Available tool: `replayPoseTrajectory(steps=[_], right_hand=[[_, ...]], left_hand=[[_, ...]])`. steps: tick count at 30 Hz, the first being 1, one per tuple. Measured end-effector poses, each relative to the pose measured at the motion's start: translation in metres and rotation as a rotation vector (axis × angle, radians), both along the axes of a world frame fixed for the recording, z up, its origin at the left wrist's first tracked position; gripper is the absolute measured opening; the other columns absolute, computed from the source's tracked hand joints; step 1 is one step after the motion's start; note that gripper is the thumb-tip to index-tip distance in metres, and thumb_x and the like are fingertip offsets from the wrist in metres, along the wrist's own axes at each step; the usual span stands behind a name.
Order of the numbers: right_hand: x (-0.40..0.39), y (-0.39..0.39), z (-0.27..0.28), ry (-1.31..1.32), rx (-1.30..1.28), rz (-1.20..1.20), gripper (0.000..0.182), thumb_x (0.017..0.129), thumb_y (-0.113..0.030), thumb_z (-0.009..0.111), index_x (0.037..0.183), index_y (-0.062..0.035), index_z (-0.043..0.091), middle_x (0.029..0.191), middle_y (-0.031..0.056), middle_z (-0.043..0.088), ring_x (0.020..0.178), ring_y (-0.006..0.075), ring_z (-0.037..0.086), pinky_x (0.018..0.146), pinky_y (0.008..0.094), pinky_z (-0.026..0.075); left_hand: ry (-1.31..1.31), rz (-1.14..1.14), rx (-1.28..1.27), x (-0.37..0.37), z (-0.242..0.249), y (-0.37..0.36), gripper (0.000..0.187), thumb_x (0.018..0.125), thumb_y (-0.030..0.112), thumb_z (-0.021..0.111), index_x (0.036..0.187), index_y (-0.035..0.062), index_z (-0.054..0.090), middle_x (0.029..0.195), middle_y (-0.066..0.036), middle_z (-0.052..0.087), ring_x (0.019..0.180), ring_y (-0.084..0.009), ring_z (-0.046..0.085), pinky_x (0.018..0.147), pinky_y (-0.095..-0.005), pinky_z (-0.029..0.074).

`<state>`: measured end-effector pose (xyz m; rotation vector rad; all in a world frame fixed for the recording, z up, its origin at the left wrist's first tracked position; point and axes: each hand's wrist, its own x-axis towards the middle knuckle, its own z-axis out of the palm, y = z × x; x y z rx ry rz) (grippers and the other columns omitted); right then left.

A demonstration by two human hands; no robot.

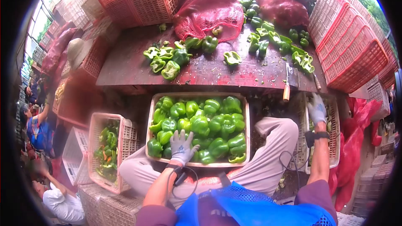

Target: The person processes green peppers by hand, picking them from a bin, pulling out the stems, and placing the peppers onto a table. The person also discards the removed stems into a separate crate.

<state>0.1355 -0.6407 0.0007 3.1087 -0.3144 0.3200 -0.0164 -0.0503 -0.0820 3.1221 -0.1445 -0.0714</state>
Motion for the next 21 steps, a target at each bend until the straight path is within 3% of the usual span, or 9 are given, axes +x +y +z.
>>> replayPoseTrajectory(steps=[3, 6, 11, 13, 14, 17, 18, 19, 21], right_hand=[[0.085, 0.119, 0.025, -0.144, 0.153, 0.505, 0.050, 0.085, -0.019, 0.065, 0.133, -0.0133, 0.053, 0.126, 0.0187, 0.059, 0.112, 0.0357, 0.060, 0.092, 0.0452, 0.049], [0.166, 0.222, 0.012, -0.093, 0.023, 0.813, 0.054, 0.082, -0.017, 0.067, 0.134, -0.0167, 0.053, 0.123, 0.0176, 0.060, 0.107, 0.0352, 0.061, 0.087, 0.0452, 0.051], [0.224, 0.298, -0.035, 0.057, -0.174, 0.799, 0.039, 0.088, -0.016, 0.058, 0.126, -0.0162, 0.057, 0.111, 0.0164, 0.065, 0.100, 0.0341, 0.063, 0.078, 0.0456, 0.051], [0.226, 0.312, -0.045, -0.100, -0.119, 0.748, 0.025, 0.089, -0.015, 0.054, 0.112, -0.0145, 0.064, 0.100, 0.0154, 0.068, 0.097, 0.0326, 0.065, 0.077, 0.0450, 0.052], [0.225, 0.318, -0.051, -0.104, -0.119, 0.754, 0.025, 0.089, -0.015, 0.054, 0.112, -0.0145, 0.064, 0.100, 0.0154, 0.068, 0.097, 0.0326, 0.065, 0.077, 0.0450, 0.052], [0.187, 0.334, -0.042, -0.197, 0.076, 0.693, 0.012, 0.086, -0.015, 0.060, 0.097, -0.0119, 0.064, 0.089, 0.0126, 0.067, 0.088, 0.0337, 0.064, 0.078, 0.0459, 0.049], [0.165, 0.342, -0.035, -0.175, 0.076, 0.695, 0.012, 0.086, -0.015, 0.060, 0.097, -0.0119, 0.064, 0.089, 0.0126, 0.067, 0.088, 0.0337, 0.064, 0.078, 0.0459, 0.049], [0.142, 0.348, -0.032, -0.216, 0.214, 0.751, 0.010, 0.085, -0.016, 0.061, 0.094, -0.0117, 0.064, 0.089, 0.0121, 0.067, 0.088, 0.0332, 0.064, 0.078, 0.0462, 0.049], [0.098, 0.362, -0.023, -0.202, 0.382, 0.846, 0.009, 0.084, -0.017, 0.064, 0.091, -0.0119, 0.064, 0.088, 0.0107, 0.067, 0.087, 0.0323, 0.064, 0.078, 0.0461, 0.049]], left_hand=[[0.006, 0.006, 0.005, 0.002, -0.004, 0.000, 0.067, 0.081, 0.060, 0.066, 0.134, 0.0195, 0.058, 0.140, -0.018, 0.047, 0.132, -0.0418, 0.035, 0.106, -0.0541, 0.029], [0.010, 0.005, 0.001, 0.001, -0.008, 0.003, 0.068, 0.080, 0.061, 0.066, 0.133, 0.0201, 0.058, 0.139, -0.018, 0.047, 0.132, -0.0421, 0.035, 0.106, -0.0541, 0.029], [0.012, 0.016, -0.024, 0.001, -0.007, 0.006, 0.070, 0.078, 0.062, 0.066, 0.133, 0.0212, 0.057, 0.139, -0.018, 0.047, 0.132, -0.0426, 0.035, 0.106, -0.0538, 0.029], [0.021, -0.003, -0.056, 0.001, -0.005, 0.007, 0.069, 0.079, 0.063, 0.066, 0.133, 0.0212, 0.057, 0.139, -0.018, 0.046, 0.133, -0.0413, 0.035, 0.107, -0.0536, 0.029], [0.018, 0.003, -0.055, 0.001, -0.006, 0.009, 0.069, 0.079, 0.063, 0.066, 0.133, 0.0212, 0.057, 0.139, -0.018, 0.046, 0.133, -0.0413, 0.035, 0.107, -0.0536, 0.029], [-0.091, 0.032, -0.146, 0.002, -0.009, 0.010, 0.064, 0.084, 0.059, 0.061, 0.134, 0.0205, 0.056, 0.142, -0.019, 0.044, 0.132, -0.0407, 0.037, 0.106, -0.0553, 0.029], [-0.098, 0.131, -0.237, 0.007, 0.007, 0.003, 0.057, 0.086, 0.052, 0.063, 0.132, 0.0182, 0.058, 0.143, -0.019, 0.043, 0.132, -0.0402, 0.037, 0.106, -0.0548, 0.030], [-0.158, 0.206, -0.357, 0.016, 0.020, -0.002, 0.063, 0.087, 0.055, 0.060, 0.136, 0.0167, 0.052, 0.143, -0.018, 0.043, 0.128, -0.0389, 0.040, 0.103, -0.0527, 0.034], [-0.117, 0.389, -0.958, 0.043, 0.043, -0.011, 0.074, 0.088, 0.061, 0.056, 0.143, 0.0138, 0.040, 0.144, -0.017, 0.043, 0.119, -0.0363, 0.047, 0.098, -0.0487, 0.040]])
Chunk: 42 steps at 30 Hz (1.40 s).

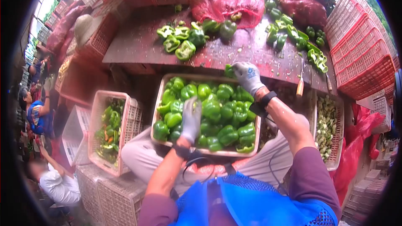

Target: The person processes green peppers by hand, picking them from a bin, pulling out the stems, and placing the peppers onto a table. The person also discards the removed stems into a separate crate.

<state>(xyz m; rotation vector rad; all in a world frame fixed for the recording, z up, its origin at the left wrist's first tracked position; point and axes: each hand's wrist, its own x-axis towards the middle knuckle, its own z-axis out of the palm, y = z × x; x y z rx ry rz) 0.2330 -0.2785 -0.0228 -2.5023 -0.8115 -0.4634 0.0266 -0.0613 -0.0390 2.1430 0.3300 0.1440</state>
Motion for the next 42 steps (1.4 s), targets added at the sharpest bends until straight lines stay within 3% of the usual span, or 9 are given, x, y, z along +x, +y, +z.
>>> replayPoseTrajectory(steps=[3, 5, 9, 15, 19, 21, 27, 38, 42], right_hand=[[-0.084, 0.035, 0.018, -0.064, 0.121, 0.272, 0.006, 0.078, -0.013, 0.064, 0.082, -0.0134, 0.062, 0.075, 0.0083, 0.062, 0.074, 0.0292, 0.061, 0.069, 0.0438, 0.048], [-0.135, 0.049, 0.034, -0.105, 0.064, 0.392, 0.014, 0.075, -0.012, 0.065, 0.089, -0.0136, 0.062, 0.082, 0.0093, 0.062, 0.077, 0.0297, 0.061, 0.070, 0.0431, 0.047], [-0.176, 0.064, -0.003, -0.007, 0.105, 0.180, 0.018, 0.078, -0.014, 0.063, 0.095, -0.0155, 0.061, 0.083, 0.0089, 0.062, 0.082, 0.0298, 0.061, 0.072, 0.0427, 0.047], [-0.183, 0.074, -0.032, 0.376, 0.303, 0.056, 0.012, 0.092, -0.016, 0.058, 0.097, -0.0074, 0.064, 0.085, 0.0198, 0.066, 0.080, 0.0370, 0.067, 0.071, 0.0467, 0.051], [-0.165, 0.050, -0.005, 0.471, 0.726, -0.036, 0.013, 0.094, -0.006, 0.058, 0.106, -0.0062, 0.064, 0.083, 0.0090, 0.064, 0.074, 0.0147, 0.060, 0.069, 0.0304, 0.049], [-0.158, 0.014, 0.059, 0.440, 0.841, -0.041, 0.016, 0.096, 0.000, 0.055, 0.109, -0.0034, 0.064, 0.088, 0.0017, 0.062, 0.084, 0.0087, 0.059, 0.076, 0.0233, 0.048], [-0.158, -0.103, 0.110, 0.243, 0.818, -0.279, 0.023, 0.093, 0.000, 0.054, 0.115, -0.0044, 0.063, 0.099, 0.0085, 0.066, 0.091, 0.0190, 0.061, 0.080, 0.0302, 0.048], [-0.129, -0.429, -0.012, 0.478, -0.495, -1.237, 0.041, 0.085, -0.001, 0.055, 0.126, -0.0059, 0.057, 0.125, 0.0224, 0.059, 0.115, 0.0379, 0.056, 0.098, 0.0429, 0.046], [-0.069, -0.371, 0.009, 0.173, -0.279, -0.630, 0.042, 0.083, 0.000, 0.057, 0.125, -0.0030, 0.058, 0.121, 0.0204, 0.061, 0.116, 0.0361, 0.057, 0.100, 0.0414, 0.046]], left_hand=[[0.255, 0.128, -1.254, 0.033, 0.041, -0.013, 0.092, 0.090, 0.071, 0.049, 0.154, 0.0095, 0.022, 0.145, -0.015, 0.044, 0.106, -0.0324, 0.058, 0.090, -0.0426, 0.050], [0.131, 0.049, -1.687, 0.053, -0.017, -0.010, 0.057, 0.099, 0.051, 0.050, 0.132, 0.0041, 0.048, 0.123, -0.011, 0.059, 0.101, -0.0229, 0.062, 0.085, -0.0348, 0.053], [-0.192, 0.083, -1.089, 0.016, -0.020, -0.029, 0.047, 0.103, 0.031, 0.044, 0.137, -0.0017, 0.047, 0.127, -0.012, 0.058, 0.114, -0.0192, 0.057, 0.100, -0.0313, 0.045], [-0.281, 0.275, -1.045, -0.013, -0.029, -0.046, 0.053, 0.104, 0.027, 0.040, 0.146, -0.0062, 0.036, 0.138, -0.015, 0.053, 0.127, -0.0215, 0.052, 0.108, -0.0324, 0.040], [-0.258, 0.092, -1.195, 0.007, -0.021, -0.017, 0.049, 0.103, 0.022, 0.042, 0.144, -0.0053, 0.038, 0.138, -0.018, 0.052, 0.126, -0.0259, 0.052, 0.105, -0.0353, 0.043], [-0.402, 0.108, -0.043, 0.043, -0.003, 0.016, 0.049, 0.097, 0.017, 0.051, 0.143, 0.0021, 0.043, 0.135, -0.019, 0.054, 0.125, -0.0334, 0.051, 0.108, -0.0409, 0.039], [-0.171, -0.313, 0.892, 0.113, -0.066, 0.062, 0.057, 0.090, 0.025, 0.059, 0.144, 0.0140, 0.043, 0.135, -0.013, 0.052, 0.126, -0.0342, 0.048, 0.104, -0.0465, 0.041], [0.065, -0.192, 0.824, 0.126, -0.070, 0.057, 0.052, 0.091, 0.036, 0.058, 0.137, 0.0146, 0.052, 0.142, -0.012, 0.049, 0.125, -0.0341, 0.050, 0.097, -0.0539, 0.042], [-0.281, 0.063, 0.672, 0.147, -0.020, 0.072, 0.044, 0.088, 0.031, 0.062, 0.126, 0.0082, 0.059, 0.130, -0.015, 0.057, 0.101, -0.0341, 0.062, 0.088, -0.0467, 0.047]])
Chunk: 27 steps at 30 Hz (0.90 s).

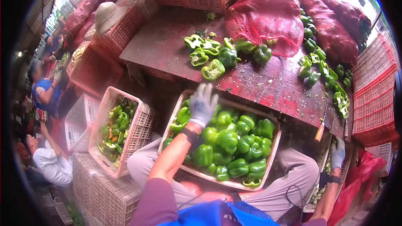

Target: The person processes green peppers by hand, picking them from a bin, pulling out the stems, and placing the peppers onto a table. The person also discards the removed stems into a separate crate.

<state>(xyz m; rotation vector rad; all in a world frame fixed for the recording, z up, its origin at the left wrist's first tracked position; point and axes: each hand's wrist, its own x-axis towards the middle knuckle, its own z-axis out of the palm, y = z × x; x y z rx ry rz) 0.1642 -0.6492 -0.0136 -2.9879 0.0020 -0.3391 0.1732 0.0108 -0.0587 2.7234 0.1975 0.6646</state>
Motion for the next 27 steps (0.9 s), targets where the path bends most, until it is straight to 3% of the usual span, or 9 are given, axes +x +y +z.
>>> replayPoseTrajectory(steps=[4, 5, 7, 10, 14, 17, 20, 22, 27], right_hand=[[0.068, 0.223, 0.058, -0.066, 0.293, 0.512, 0.042, 0.084, -0.011, 0.058, 0.125, -0.0032, 0.057, 0.119, 0.0190, 0.060, 0.114, 0.0345, 0.056, 0.096, 0.0414, 0.045], [0.079, 0.277, 0.062, -0.067, 0.310, 0.661, 0.042, 0.085, -0.014, 0.058, 0.125, -0.0033, 0.056, 0.119, 0.0187, 0.059, 0.113, 0.0341, 0.056, 0.095, 0.0413, 0.045], [0.100, 0.373, 0.054, -0.082, 0.279, 0.938, 0.044, 0.085, -0.020, 0.058, 0.126, -0.0034, 0.056, 0.118, 0.0180, 0.059, 0.112, 0.0333, 0.056, 0.093, 0.0413, 0.044], [0.124, 0.486, 0.020, -0.160, 0.082, 1.172, 0.047, 0.086, -0.028, 0.058, 0.126, -0.0036, 0.055, 0.116, 0.0170, 0.058, 0.110, 0.0322, 0.055, 0.090, 0.0413, 0.044], [0.151, 0.561, -0.017, -0.338, -0.298, 1.081, 0.053, 0.087, -0.039, 0.059, 0.126, -0.0038, 0.054, 0.114, 0.0156, 0.057, 0.107, 0.0306, 0.054, 0.086, 0.0412, 0.043], [0.157, 0.589, -0.027, -0.409, -0.327, 0.805, 0.032, 0.085, -0.018, 0.055, 0.116, -0.0121, 0.060, 0.102, 0.0092, 0.066, 0.097, 0.0263, 0.061, 0.073, 0.0394, 0.048], [0.176, 0.588, -0.043, -0.290, -0.234, 0.775, 0.031, 0.085, -0.016, 0.054, 0.115, -0.0121, 0.059, 0.098, 0.0090, 0.067, 0.091, 0.0263, 0.063, 0.073, 0.0402, 0.049], [0.174, 0.569, -0.037, -0.197, -0.068, 0.762, 0.017, 0.086, -0.018, 0.056, 0.100, -0.0117, 0.064, 0.091, 0.0102, 0.070, 0.093, 0.0281, 0.065, 0.074, 0.0408, 0.051], [0.127, 0.520, 0.014, 0.300, 0.398, 0.633, 0.042, 0.078, -0.024, 0.065, 0.112, -0.0001, 0.058, 0.099, 0.0254, 0.069, 0.096, 0.0418, 0.065, 0.085, 0.0485, 0.051]], left_hand=[[-0.227, 0.165, -0.490, 0.067, 0.014, 0.039, 0.033, 0.096, 0.026, 0.057, 0.115, 0.0003, 0.064, 0.110, -0.021, 0.066, 0.106, -0.0371, 0.062, 0.094, -0.0416, 0.048], [-0.187, 0.233, -0.787, 0.085, -0.012, 0.053, 0.032, 0.097, 0.026, 0.056, 0.115, 0.0011, 0.065, 0.098, -0.015, 0.069, 0.085, -0.0291, 0.067, 0.080, -0.0375, 0.052], [-0.131, 0.247, -1.244, 0.079, -0.006, 0.051, 0.033, 0.099, 0.027, 0.054, 0.122, 0.0057, 0.062, 0.103, -0.004, 0.065, 0.070, -0.0117, 0.061, 0.058, -0.0267, 0.048], [-0.065, 0.244, -1.419, 0.054, -0.009, 0.039, 0.035, 0.098, 0.029, 0.054, 0.124, 0.0064, 0.061, 0.105, -0.008, 0.065, 0.072, -0.0149, 0.062, 0.057, -0.0269, 0.047], [0.024, 0.251, -1.505, 0.024, 0.004, 0.031, 0.043, 0.097, 0.036, 0.054, 0.128, 0.0072, 0.058, 0.117, -0.012, 0.064, 0.086, -0.0205, 0.064, 0.072, -0.0330, 0.050], [0.053, 0.184, -1.491, 0.007, 0.008, 0.032, 0.043, 0.098, 0.036, 0.052, 0.128, 0.0067, 0.057, 0.119, -0.013, 0.064, 0.089, -0.0220, 0.065, 0.074, -0.0327, 0.051], [0.050, 0.111, -1.548, -0.003, 0.000, 0.038, 0.043, 0.099, 0.037, 0.050, 0.128, 0.0061, 0.055, 0.111, -0.012, 0.063, 0.086, -0.0206, 0.064, 0.071, -0.0319, 0.051], [0.062, 0.085, -1.613, -0.009, 0.002, 0.037, 0.043, 0.098, 0.037, 0.051, 0.129, 0.0066, 0.054, 0.111, -0.011, 0.062, 0.084, -0.0213, 0.064, 0.071, -0.0329, 0.051], [0.117, 0.118, -1.792, -0.022, 0.016, 0.023, 0.057, 0.096, 0.049, 0.055, 0.141, 0.0151, 0.046, 0.133, -0.009, 0.052, 0.099, -0.0270, 0.060, 0.081, -0.0431, 0.050]])
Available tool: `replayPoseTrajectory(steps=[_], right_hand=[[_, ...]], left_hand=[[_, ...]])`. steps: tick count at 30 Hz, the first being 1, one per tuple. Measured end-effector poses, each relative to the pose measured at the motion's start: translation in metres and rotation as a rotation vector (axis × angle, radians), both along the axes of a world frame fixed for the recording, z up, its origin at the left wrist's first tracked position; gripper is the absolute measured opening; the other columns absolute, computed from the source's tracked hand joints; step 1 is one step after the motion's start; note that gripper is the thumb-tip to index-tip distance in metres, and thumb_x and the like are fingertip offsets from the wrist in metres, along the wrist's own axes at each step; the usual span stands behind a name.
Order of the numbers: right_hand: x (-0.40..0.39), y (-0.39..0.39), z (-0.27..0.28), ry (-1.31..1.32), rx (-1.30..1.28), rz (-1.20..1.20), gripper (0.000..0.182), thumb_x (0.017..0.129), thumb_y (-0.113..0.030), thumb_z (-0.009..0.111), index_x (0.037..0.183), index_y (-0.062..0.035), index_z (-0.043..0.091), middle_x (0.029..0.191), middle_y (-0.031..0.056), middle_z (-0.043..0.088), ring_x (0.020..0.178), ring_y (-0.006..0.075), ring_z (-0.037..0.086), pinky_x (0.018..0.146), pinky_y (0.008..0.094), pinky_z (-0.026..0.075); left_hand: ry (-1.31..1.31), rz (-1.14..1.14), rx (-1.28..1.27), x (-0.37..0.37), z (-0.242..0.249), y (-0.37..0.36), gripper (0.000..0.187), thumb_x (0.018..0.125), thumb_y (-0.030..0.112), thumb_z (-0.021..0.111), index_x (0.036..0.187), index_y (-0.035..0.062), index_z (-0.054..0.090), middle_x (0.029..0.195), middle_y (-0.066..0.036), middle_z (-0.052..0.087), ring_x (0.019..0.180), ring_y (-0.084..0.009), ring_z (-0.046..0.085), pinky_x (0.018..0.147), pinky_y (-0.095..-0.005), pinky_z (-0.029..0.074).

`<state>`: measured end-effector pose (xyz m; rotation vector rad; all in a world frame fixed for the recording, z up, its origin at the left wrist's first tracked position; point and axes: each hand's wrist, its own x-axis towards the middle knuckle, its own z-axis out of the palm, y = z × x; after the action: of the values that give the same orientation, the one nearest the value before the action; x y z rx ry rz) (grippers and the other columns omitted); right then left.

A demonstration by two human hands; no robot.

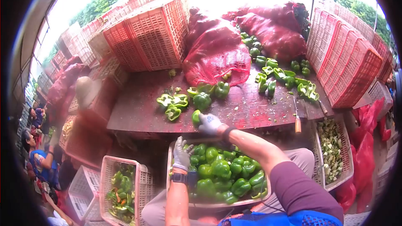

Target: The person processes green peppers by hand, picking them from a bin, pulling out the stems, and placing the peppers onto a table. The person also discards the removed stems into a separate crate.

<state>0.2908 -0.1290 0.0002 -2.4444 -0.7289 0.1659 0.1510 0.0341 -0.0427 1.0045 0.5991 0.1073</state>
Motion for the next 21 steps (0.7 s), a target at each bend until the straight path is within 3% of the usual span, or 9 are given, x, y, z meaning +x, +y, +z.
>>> replayPoseTrajectory(steps=[1, 2, 5, 6, 9, 13, 18, 19, 21], right_hand=[[-0.027, -0.013, 0.025, 0.125, 0.050, 0.034, 0.044, 0.078, -0.025, 0.065, 0.113, -0.0001, 0.057, 0.097, 0.0252, 0.069, 0.096, 0.0415, 0.065, 0.084, 0.0485, 0.051], [-0.050, -0.023, 0.042, 0.251, 0.101, 0.073, 0.045, 0.078, -0.025, 0.065, 0.115, -0.0001, 0.055, 0.096, 0.0251, 0.069, 0.096, 0.0413, 0.065, 0.083, 0.0485, 0.051], [-0.086, -0.044, 0.034, 0.193, 0.110, 0.287, 0.048, 0.078, -0.025, 0.066, 0.116, 0.0009, 0.052, 0.097, 0.0242, 0.066, 0.095, 0.0401, 0.065, 0.083, 0.0458, 0.050], [-0.097, -0.052, 0.031, 0.166, 0.162, 0.303, 0.048, 0.077, -0.024, 0.065, 0.115, 0.0013, 0.052, 0.095, 0.0257, 0.066, 0.094, 0.0413, 0.065, 0.081, 0.0467, 0.050], [-0.105, -0.071, 0.015, 0.140, 0.248, 0.336, 0.045, 0.078, -0.026, 0.067, 0.112, -0.0006, 0.053, 0.095, 0.0244, 0.064, 0.092, 0.0418, 0.063, 0.080, 0.0471, 0.049], [-0.126, -0.089, 0.037, 0.263, 0.379, 0.375, 0.033, 0.081, -0.021, 0.066, 0.106, -0.0032, 0.056, 0.095, 0.0215, 0.064, 0.089, 0.0418, 0.061, 0.080, 0.0475, 0.048], [-0.168, -0.086, 0.058, -0.088, 0.290, 0.279, 0.032, 0.080, -0.015, 0.063, 0.108, -0.0019, 0.055, 0.098, 0.0208, 0.064, 0.096, 0.0408, 0.058, 0.086, 0.0483, 0.047], [-0.173, -0.082, 0.053, -0.147, 0.320, 0.226, 0.035, 0.080, -0.015, 0.063, 0.111, -0.0014, 0.054, 0.098, 0.0216, 0.064, 0.096, 0.0414, 0.058, 0.086, 0.0488, 0.047], [-0.188, -0.077, 0.052, -0.212, 0.375, 0.122, 0.041, 0.081, -0.013, 0.062, 0.119, -0.0009, 0.051, 0.099, 0.0239, 0.064, 0.096, 0.0423, 0.057, 0.085, 0.0501, 0.046]], left_hand=[[-0.005, -0.002, -0.005, -0.001, 0.002, -0.004, 0.057, 0.096, 0.049, 0.055, 0.141, 0.0151, 0.046, 0.133, -0.009, 0.052, 0.099, -0.0270, 0.060, 0.081, -0.0431, 0.050], [-0.078, -0.174, -0.119, -0.003, 0.003, -0.006, 0.060, 0.095, 0.053, 0.056, 0.140, 0.0162, 0.046, 0.136, -0.008, 0.052, 0.104, -0.0266, 0.058, 0.083, -0.0450, 0.050], [-0.331, -0.454, -0.272, 0.006, -0.039, -0.017, 0.051, 0.094, 0.054, 0.058, 0.128, 0.0174, 0.058, 0.127, -0.006, 0.062, 0.110, -0.0241, 0.061, 0.090, -0.0470, 0.051], [-0.251, -0.393, -0.614, 0.000, -0.021, -0.036, 0.045, 0.095, 0.052, 0.057, 0.123, 0.0171, 0.062, 0.120, -0.006, 0.066, 0.109, -0.0236, 0.063, 0.092, -0.0464, 0.051], [-0.290, -0.312, -0.589, -0.015, 0.003, -0.060, 0.032, 0.098, 0.039, 0.056, 0.114, 0.0125, 0.064, 0.108, -0.004, 0.068, 0.102, -0.0217, 0.065, 0.092, -0.0389, 0.053], [-0.277, -0.276, -0.631, -0.052, 0.065, -0.091, 0.026, 0.098, 0.036, 0.058, 0.103, 0.0108, 0.065, 0.098, -0.004, 0.067, 0.090, -0.0185, 0.065, 0.085, -0.0344, 0.053], [-0.363, 0.016, -0.362, -0.054, 0.062, -0.108, 0.025, 0.098, 0.036, 0.059, 0.095, 0.0122, 0.063, 0.084, 0.004, 0.057, 0.077, -0.0081, 0.056, 0.071, -0.0253, 0.049], [-0.379, 0.022, -0.277, -0.055, 0.056, -0.105, 0.020, 0.098, 0.034, 0.060, 0.101, 0.0142, 0.065, 0.093, 0.003, 0.064, 0.087, -0.0095, 0.061, 0.079, -0.0272, 0.052], [-0.419, 0.072, -0.176, -0.062, 0.059, -0.110, 0.019, 0.098, 0.032, 0.060, 0.100, 0.0144, 0.064, 0.092, 0.003, 0.063, 0.087, -0.0094, 0.060, 0.078, -0.0274, 0.051]])
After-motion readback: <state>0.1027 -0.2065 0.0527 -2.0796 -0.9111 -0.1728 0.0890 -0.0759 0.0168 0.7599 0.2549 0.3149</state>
